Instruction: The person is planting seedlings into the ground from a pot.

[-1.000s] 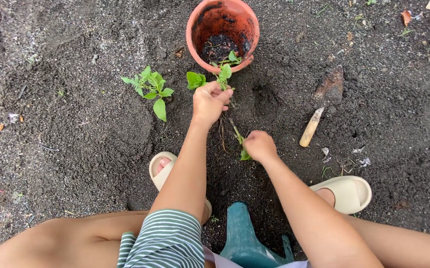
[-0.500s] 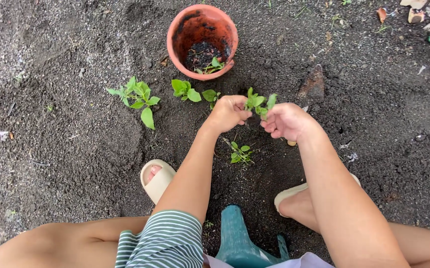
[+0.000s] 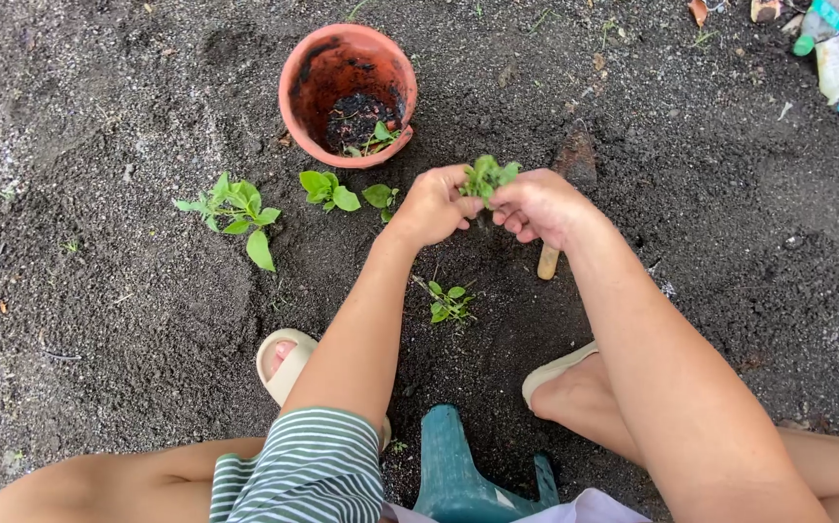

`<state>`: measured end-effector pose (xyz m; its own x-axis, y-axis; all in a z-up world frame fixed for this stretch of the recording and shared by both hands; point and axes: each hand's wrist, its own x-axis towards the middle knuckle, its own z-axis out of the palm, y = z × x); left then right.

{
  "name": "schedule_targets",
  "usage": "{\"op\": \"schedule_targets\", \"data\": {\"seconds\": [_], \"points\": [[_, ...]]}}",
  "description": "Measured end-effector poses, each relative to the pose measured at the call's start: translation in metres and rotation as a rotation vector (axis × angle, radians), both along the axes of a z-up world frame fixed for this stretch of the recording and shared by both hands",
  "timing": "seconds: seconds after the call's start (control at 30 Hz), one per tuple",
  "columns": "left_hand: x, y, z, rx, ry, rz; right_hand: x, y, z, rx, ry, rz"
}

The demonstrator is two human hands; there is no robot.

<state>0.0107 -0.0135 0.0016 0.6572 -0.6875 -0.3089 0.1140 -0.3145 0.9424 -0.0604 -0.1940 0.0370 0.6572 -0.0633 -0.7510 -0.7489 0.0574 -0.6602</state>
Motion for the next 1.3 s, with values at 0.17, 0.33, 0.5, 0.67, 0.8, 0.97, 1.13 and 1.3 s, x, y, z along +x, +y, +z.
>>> {"op": "schedule_targets", "data": {"seconds": [0.17,0.33,0.5,0.67,0.8,0.97,1.13,1.3], "points": [[0.018,-0.001,-0.018,0.016,-0.140,0.241,-0.019,-0.024,-0.017,-0.099,-0.144,-0.251],[0.032,0.002,-0.052,0.180,-0.237,0.248,-0.060,-0.049,-0.118,-0.342,-0.034,-0.331],[0.034,-0.007,-0.065,0.182,-0.251,0.263,-0.071,-0.042,-0.139,-0.837,0.158,0.011],[0.040,-0.018,-0.072,0.281,0.056,0.243,-0.059,-0.023,-0.117,-0.921,0.327,0.041],[0.041,-0.020,-0.088,0.306,0.048,0.254,-0.067,-0.037,-0.159,-0.954,0.345,0.125],[0.045,-0.017,-0.112,0.362,-0.221,0.294,-0.060,-0.023,-0.116,-0.917,0.251,-0.123],[0.042,-0.013,-0.100,0.327,-0.106,0.338,-0.072,-0.001,-0.127,-0.852,-0.136,-0.418],[0.039,-0.009,-0.117,0.317,-0.061,0.409,-0.062,0.043,-0.100,-0.850,-0.325,-0.247]]}}
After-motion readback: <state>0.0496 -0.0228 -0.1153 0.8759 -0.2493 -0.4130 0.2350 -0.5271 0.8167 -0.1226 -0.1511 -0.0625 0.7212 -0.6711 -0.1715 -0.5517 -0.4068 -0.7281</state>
